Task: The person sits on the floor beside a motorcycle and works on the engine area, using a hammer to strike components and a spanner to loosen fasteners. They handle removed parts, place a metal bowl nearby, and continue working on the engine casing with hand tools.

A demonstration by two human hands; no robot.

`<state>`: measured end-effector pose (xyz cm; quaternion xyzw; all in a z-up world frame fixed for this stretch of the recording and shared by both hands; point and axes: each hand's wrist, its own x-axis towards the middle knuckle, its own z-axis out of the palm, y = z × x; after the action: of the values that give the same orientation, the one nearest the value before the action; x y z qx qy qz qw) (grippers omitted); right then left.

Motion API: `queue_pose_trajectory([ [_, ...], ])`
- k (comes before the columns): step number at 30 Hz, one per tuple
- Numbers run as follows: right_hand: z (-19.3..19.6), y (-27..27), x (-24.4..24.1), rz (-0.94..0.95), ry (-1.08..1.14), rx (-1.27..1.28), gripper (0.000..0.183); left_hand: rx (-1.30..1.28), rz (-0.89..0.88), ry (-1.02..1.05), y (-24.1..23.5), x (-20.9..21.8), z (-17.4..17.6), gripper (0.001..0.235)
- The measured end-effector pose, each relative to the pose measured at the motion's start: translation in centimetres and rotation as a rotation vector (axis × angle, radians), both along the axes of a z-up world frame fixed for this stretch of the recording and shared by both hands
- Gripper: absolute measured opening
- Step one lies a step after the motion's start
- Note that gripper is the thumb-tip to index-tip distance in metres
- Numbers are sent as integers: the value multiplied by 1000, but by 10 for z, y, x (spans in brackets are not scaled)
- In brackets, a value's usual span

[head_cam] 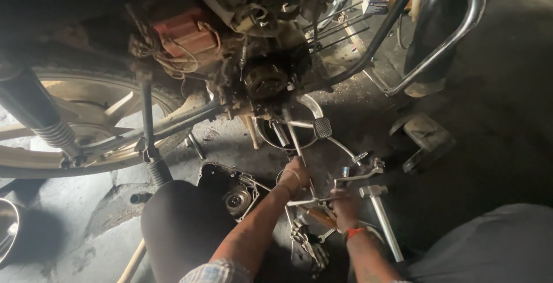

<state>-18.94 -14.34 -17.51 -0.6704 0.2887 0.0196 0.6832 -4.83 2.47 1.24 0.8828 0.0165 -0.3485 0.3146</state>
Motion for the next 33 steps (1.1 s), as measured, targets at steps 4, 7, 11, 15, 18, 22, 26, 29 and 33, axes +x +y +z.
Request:
queue_pose_trajectory([
  [4, 60, -12, 41, -352, -96, -77, 9, -9, -372, -215, 25, 3, -93, 14],
  [7, 64, -25, 74, -479, -74, 302, 16, 122, -700, -386, 41, -18, -87, 13],
  [11, 142, 6, 99, -256, 83, 270, 24, 261, -732, -234, 44, -49, -75, 32],
  [15, 164, 41, 108, -143, 216, 247, 27, 275, -701, -219, 44, -70, -119, 48],
  [18, 154, 52, 105, -125, 78, 248, 30, 189, -636, -168, 54, -79, -80, 42],
  [22, 110, 41, 107, -193, 9, 319, 21, 241, -704, -79, 62, -81, -68, 47],
  [26, 115, 46, 106, -468, -230, 174, 11, 258, -856, -201, 74, -91, -112, 42],
  [29, 144, 92, 99, 201, -215, -421, 15, 271, -842, -174, 75, -92, -114, 41],
  [33, 122, 156, 110, 541, -114, -308, 19, 295, -842, -135, 75, -90, -113, 41],
])
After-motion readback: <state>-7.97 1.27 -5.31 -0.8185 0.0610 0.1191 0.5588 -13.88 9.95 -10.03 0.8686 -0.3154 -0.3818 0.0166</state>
